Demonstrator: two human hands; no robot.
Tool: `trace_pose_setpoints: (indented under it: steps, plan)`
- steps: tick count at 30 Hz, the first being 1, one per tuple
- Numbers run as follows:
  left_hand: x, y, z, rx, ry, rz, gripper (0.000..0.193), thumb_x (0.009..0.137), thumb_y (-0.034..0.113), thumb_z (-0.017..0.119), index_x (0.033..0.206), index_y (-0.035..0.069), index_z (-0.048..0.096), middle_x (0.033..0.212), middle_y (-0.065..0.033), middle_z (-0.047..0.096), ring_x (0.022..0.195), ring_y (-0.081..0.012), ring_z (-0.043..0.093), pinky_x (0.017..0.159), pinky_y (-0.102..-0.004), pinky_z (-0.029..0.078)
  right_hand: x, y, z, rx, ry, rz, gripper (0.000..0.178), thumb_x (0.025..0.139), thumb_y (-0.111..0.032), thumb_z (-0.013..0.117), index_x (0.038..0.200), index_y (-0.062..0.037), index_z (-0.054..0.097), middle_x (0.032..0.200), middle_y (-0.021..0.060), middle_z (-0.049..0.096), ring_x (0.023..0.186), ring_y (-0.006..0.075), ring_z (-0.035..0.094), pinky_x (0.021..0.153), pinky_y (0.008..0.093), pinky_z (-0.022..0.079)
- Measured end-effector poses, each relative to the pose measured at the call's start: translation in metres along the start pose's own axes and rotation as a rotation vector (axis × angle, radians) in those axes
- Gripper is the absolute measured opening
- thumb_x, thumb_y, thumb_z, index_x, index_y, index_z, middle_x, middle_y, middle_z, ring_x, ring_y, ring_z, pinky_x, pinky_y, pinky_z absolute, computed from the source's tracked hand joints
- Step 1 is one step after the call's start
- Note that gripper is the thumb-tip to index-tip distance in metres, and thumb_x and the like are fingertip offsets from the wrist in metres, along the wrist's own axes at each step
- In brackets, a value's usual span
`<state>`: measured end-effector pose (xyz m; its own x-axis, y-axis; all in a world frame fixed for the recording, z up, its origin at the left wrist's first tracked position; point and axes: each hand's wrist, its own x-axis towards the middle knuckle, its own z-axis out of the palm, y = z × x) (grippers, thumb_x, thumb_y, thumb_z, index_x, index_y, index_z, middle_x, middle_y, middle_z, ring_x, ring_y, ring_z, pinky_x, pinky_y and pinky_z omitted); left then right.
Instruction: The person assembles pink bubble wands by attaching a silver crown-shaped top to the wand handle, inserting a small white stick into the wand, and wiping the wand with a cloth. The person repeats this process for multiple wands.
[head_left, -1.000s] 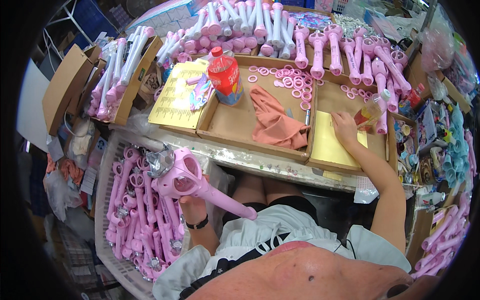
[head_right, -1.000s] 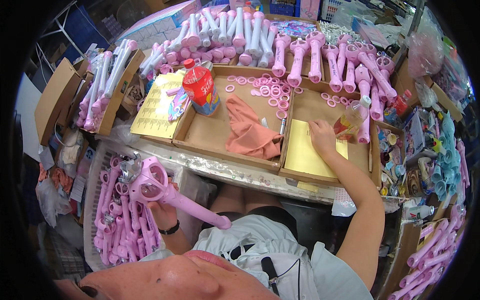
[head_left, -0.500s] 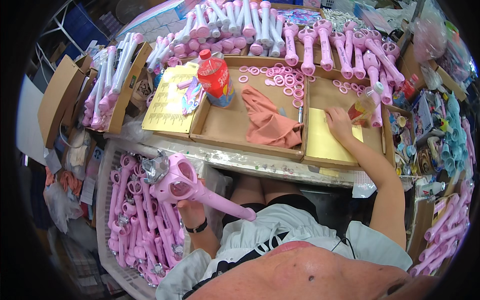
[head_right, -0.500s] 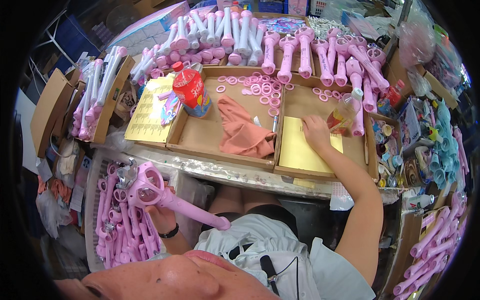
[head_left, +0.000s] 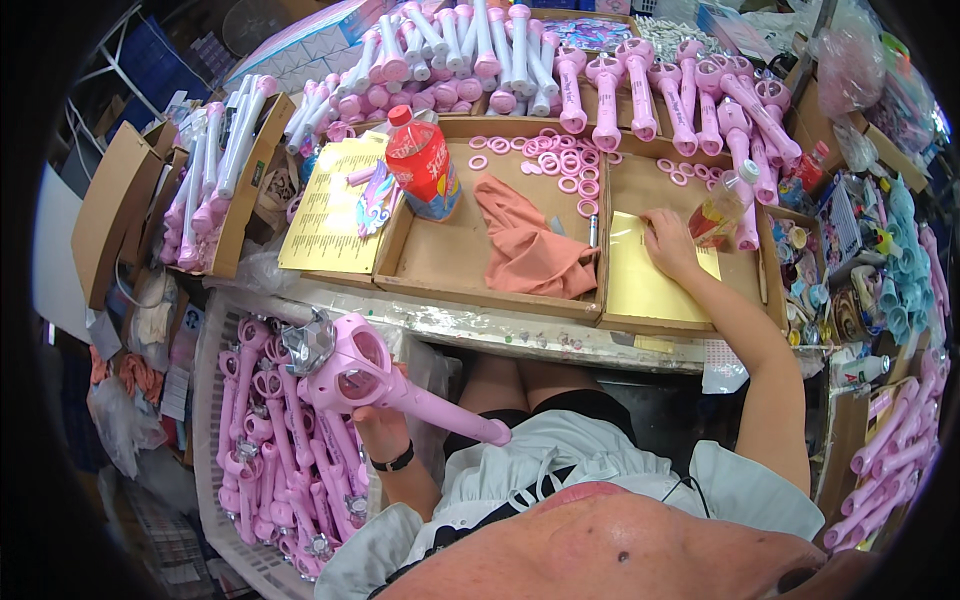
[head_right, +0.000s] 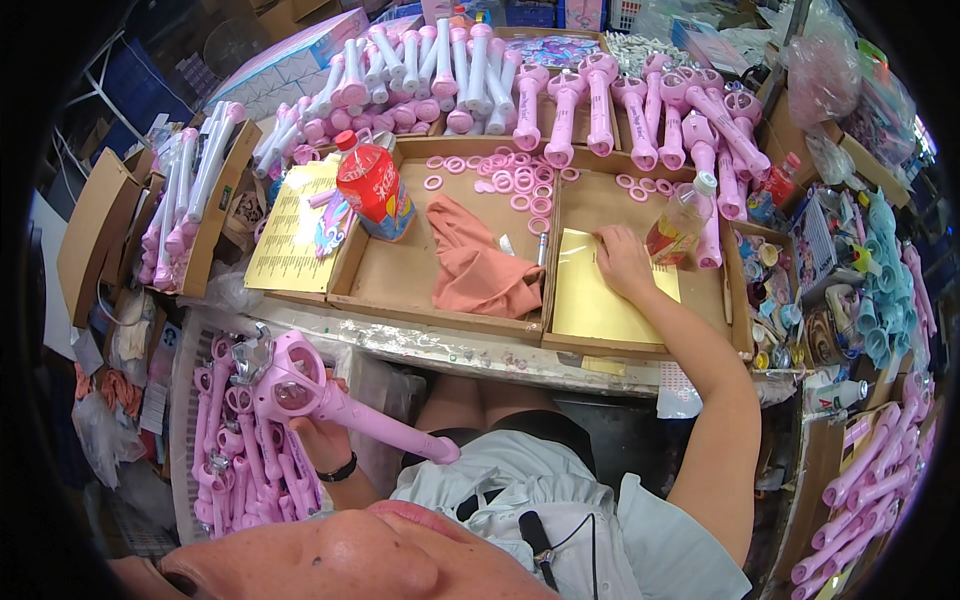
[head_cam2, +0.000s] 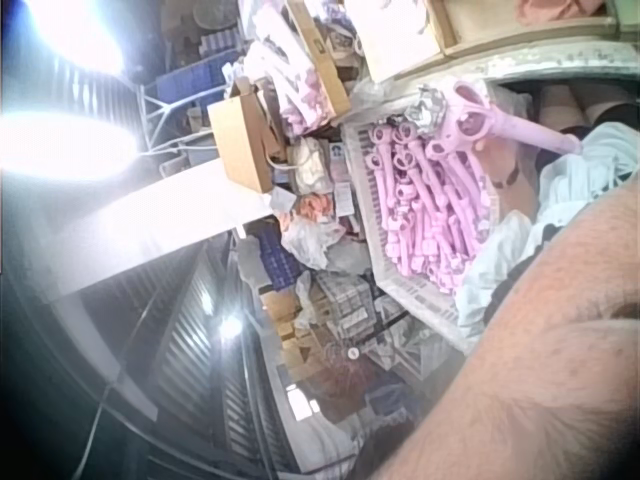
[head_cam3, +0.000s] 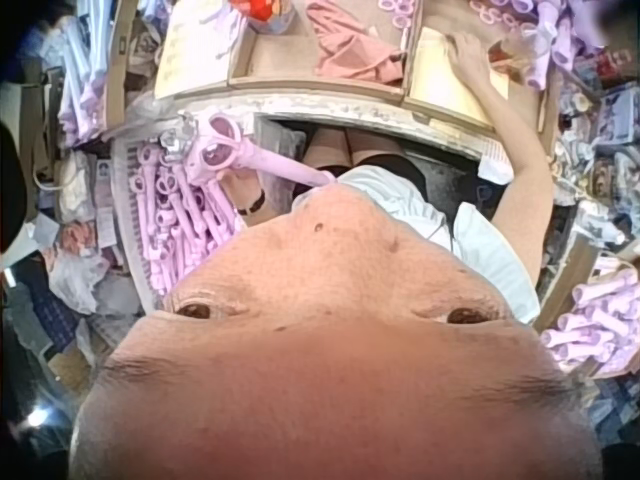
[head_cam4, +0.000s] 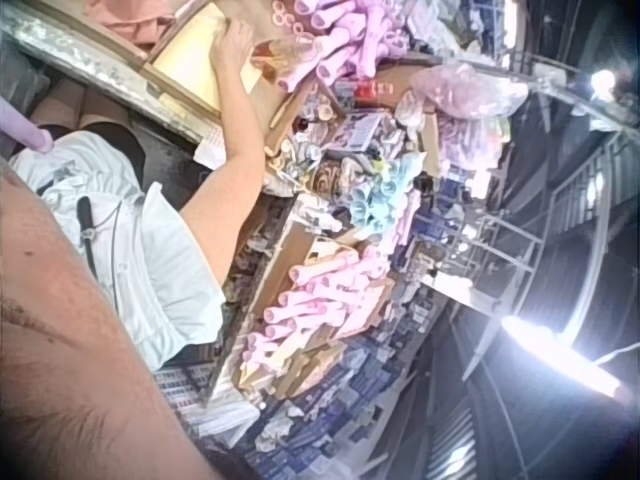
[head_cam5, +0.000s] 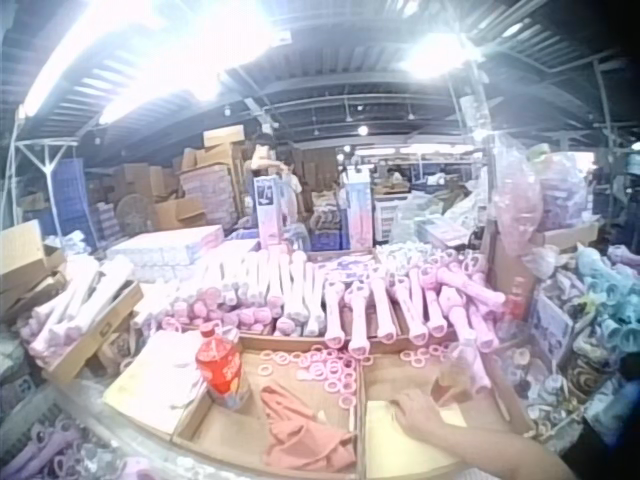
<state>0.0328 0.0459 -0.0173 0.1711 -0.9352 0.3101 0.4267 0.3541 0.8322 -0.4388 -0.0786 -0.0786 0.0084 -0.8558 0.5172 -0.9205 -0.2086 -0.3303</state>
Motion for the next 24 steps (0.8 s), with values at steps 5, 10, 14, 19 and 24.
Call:
trace_pose_setpoints:
  steps: [5, 10, 14, 19, 24]
  plan:
    - [-0.0012, -0.0017, -0.0019, -0.004, 0.009, 0.003, 0.089, 0.071, 0.062, 0.063, 0.132, 0.003, 0.037, 0.114, -0.0141, 0.054, 0.095, -0.0254, 0.056, 0.083, -0.0372, 0.045, -0.0014, -0.0009, 0.0009, -0.031, 0.041, -0.029, 0.024, 0.082, -0.011, 0.056, 0.105, -0.0058, 0.059, 0.096, 0.0100, 0.058, 0.093, 0.0288, 0.054, 0.080, 0.0390, 0.044]
    - [-0.0020, -0.0001, -0.0030, -0.006, -0.011, -0.010, 0.088, 0.072, 0.062, 0.062, 0.132, 0.003, 0.037, 0.115, -0.0141, 0.054, 0.095, -0.0255, 0.056, 0.083, -0.0374, 0.045, -0.0029, -0.0019, -0.0002, -0.027, 0.058, -0.043, 0.022, 0.082, -0.011, 0.057, 0.102, -0.0052, 0.062, 0.095, 0.0101, 0.059, 0.091, 0.0284, 0.055, 0.078, 0.0393, 0.045]
    - [-0.0018, 0.0008, -0.0037, -0.005, -0.032, -0.019, 0.087, 0.072, 0.061, 0.062, 0.132, 0.003, 0.036, 0.115, -0.0136, 0.054, 0.095, -0.0257, 0.055, 0.083, -0.0378, 0.044, -0.0032, -0.0028, -0.0011, -0.030, 0.063, -0.048, 0.020, 0.081, -0.010, 0.058, 0.099, -0.0050, 0.064, 0.094, 0.0100, 0.060, 0.090, 0.0279, 0.057, 0.077, 0.0390, 0.046]
    - [-0.0018, 0.0012, -0.0020, 0.007, -0.025, -0.014, 0.086, 0.073, 0.062, 0.061, 0.131, 0.003, 0.038, 0.114, -0.0131, 0.054, 0.094, -0.0255, 0.055, 0.083, -0.0381, 0.044, -0.0033, -0.0036, -0.0010, -0.051, 0.076, -0.072, 0.018, 0.081, -0.010, 0.058, 0.096, -0.0049, 0.065, 0.093, 0.0094, 0.062, 0.090, 0.0270, 0.058, 0.077, 0.0383, 0.047]
    - [-0.0013, 0.0032, 0.0003, 0.030, -0.045, -0.013, 0.084, 0.073, 0.063, 0.060, 0.128, 0.002, 0.040, 0.113, -0.0129, 0.054, 0.092, -0.0249, 0.055, 0.081, -0.0379, 0.044, -0.0031, -0.0045, -0.0003, -0.063, 0.093, -0.082, 0.016, 0.080, -0.011, 0.059, 0.093, -0.0055, 0.066, 0.090, 0.0079, 0.063, 0.089, 0.0257, 0.058, 0.077, 0.0377, 0.046]
